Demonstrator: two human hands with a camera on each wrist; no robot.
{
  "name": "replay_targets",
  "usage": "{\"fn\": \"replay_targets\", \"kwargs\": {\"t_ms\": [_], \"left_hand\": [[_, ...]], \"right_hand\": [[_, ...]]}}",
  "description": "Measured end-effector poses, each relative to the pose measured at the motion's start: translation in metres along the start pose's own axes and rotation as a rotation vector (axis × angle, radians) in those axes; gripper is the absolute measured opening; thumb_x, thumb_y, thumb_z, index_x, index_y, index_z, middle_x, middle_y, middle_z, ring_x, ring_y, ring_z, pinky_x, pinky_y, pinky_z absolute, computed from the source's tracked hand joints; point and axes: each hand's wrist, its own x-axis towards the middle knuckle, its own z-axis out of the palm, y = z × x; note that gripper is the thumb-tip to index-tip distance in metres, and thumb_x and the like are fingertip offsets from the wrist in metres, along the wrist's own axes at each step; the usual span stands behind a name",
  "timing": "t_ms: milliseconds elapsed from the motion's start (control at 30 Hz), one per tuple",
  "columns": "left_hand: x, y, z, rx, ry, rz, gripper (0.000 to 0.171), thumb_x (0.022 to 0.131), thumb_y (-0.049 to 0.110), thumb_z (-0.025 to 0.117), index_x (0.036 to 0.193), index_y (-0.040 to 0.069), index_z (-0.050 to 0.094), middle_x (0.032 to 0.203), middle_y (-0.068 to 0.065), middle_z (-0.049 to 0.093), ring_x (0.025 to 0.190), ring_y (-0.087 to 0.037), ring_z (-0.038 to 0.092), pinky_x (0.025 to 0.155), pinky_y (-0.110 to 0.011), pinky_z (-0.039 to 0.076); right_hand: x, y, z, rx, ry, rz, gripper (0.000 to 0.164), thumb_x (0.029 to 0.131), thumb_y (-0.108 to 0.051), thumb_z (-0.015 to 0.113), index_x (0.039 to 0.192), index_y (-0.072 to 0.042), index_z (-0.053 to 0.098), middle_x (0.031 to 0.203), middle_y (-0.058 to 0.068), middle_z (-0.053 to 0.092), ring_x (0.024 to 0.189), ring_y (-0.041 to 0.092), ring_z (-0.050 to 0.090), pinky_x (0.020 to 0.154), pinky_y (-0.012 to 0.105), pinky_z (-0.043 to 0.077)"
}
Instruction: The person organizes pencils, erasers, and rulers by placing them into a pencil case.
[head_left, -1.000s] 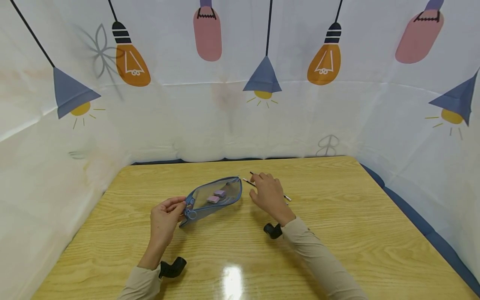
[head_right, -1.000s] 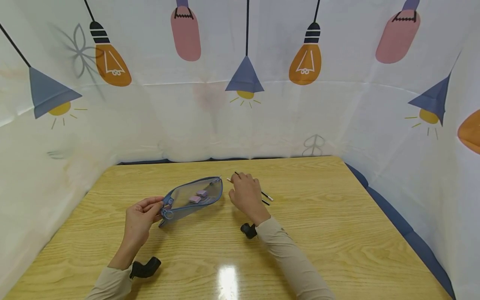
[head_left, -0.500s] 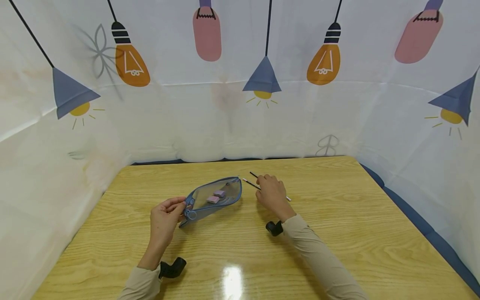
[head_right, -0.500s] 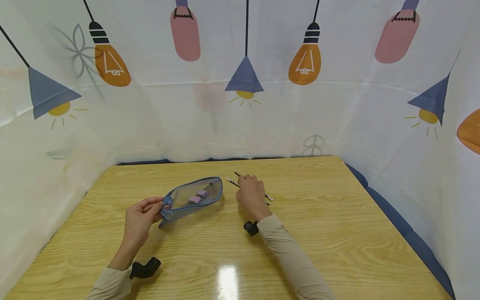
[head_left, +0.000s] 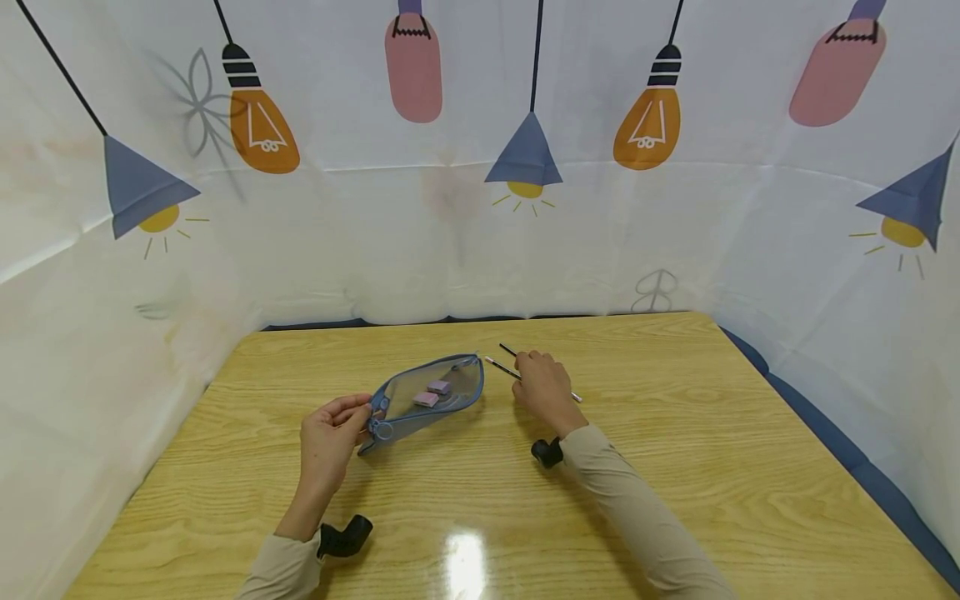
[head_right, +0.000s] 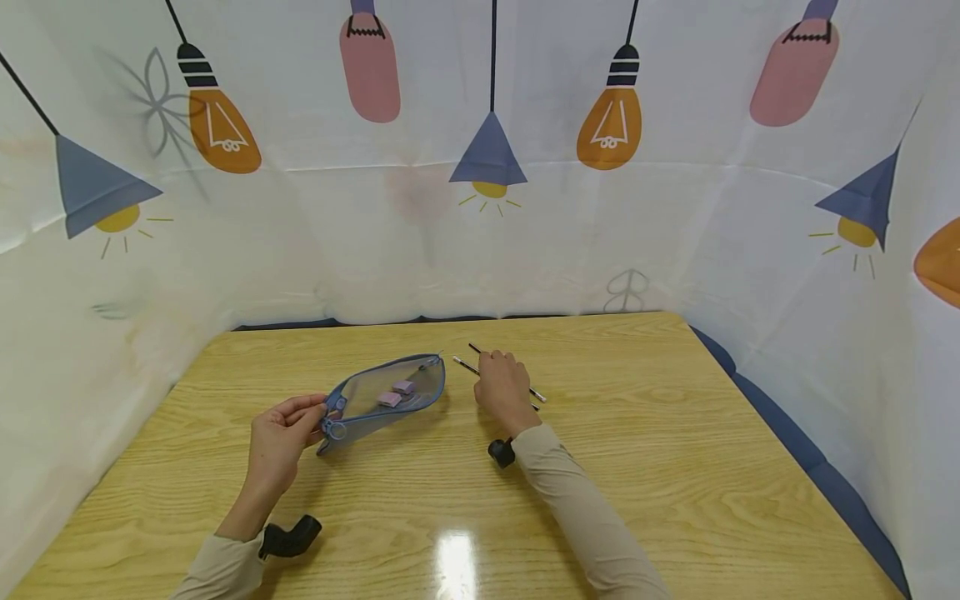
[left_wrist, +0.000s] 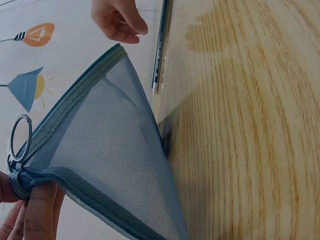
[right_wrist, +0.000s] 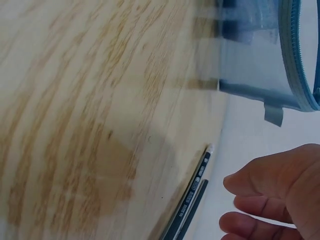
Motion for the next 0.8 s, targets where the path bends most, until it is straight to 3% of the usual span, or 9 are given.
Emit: {"fn": "replay_targets", "kwargs": {"t_ms": [233,800], "left_hand": [[0.0,-0.001,0.0,0.036,0.006,0.004,0.019,0.093,0.003,0.063,0.109,-0.008,0.067,0.085,-0.008,0.072,0.071,-0.012,0.069,0.065,-0.033,0.058],[0.001,-0.001,0.0,0.015,0.004,0.008,0.018,0.093,0.002,0.063,0.108,-0.008,0.067,0.086,-0.01,0.072,0.071,-0.013,0.069,0.063,-0.03,0.058]], "right_hand": [[0.004,0.003,0.005,-0.071,-0.035,0.026,0.01,0.088,-0.008,0.065,0.095,-0.002,0.066,0.082,0.009,0.06,0.074,0.028,0.059,0.058,0.039,0.051],[0.011,0.013,0.016,-0.062,-0.097,0.092,0.004,0.089,-0.008,0.065,0.087,-0.004,0.064,0.077,0.007,0.058,0.072,0.027,0.059,0.059,0.042,0.052]]}}
